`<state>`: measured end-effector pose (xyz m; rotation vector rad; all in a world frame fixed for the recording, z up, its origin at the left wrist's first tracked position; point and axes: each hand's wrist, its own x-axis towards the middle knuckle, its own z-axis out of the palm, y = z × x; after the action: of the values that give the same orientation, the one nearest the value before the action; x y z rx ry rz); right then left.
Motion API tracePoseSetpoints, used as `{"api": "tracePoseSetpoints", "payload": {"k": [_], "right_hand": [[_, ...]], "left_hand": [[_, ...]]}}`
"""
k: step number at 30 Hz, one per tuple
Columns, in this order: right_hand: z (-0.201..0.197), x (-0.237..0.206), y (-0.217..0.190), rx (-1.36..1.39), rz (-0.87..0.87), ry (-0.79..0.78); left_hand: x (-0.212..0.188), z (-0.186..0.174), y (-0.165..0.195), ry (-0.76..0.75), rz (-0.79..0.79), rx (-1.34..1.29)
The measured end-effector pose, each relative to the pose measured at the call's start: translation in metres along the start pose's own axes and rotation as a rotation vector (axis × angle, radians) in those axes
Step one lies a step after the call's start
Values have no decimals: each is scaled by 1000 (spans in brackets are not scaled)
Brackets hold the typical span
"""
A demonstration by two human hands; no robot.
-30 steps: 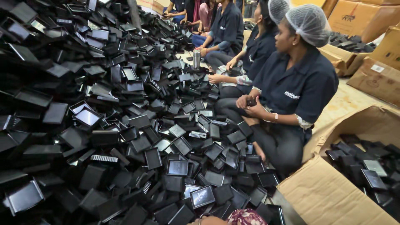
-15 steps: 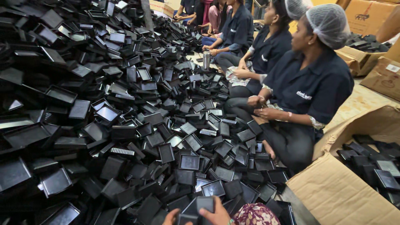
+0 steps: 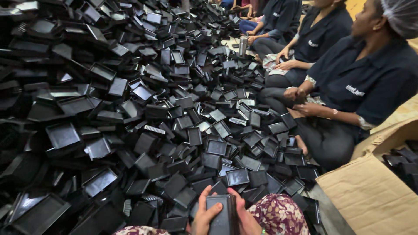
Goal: The person sits on the floor and repeatedly picks up small black plastic cases from a large pile, opens them, and places them into a cardboard box. The action is continuous and repetitive throughout the clip.
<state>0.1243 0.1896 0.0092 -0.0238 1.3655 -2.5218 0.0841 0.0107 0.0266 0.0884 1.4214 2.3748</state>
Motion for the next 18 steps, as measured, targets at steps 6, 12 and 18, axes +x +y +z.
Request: {"api": "tracePoseSetpoints", "payload": {"k": [6,12,18], "right_hand": [[-38,-26,11,-711,138,-166],[-11,-29,29,49,152,406],[-95,-94,-15,298,94,619]], "left_hand": [[-20,15,-35,-41,190,166],[-34,56,-69,112,218,205],[-44,44,-51,223,278,260]]}}
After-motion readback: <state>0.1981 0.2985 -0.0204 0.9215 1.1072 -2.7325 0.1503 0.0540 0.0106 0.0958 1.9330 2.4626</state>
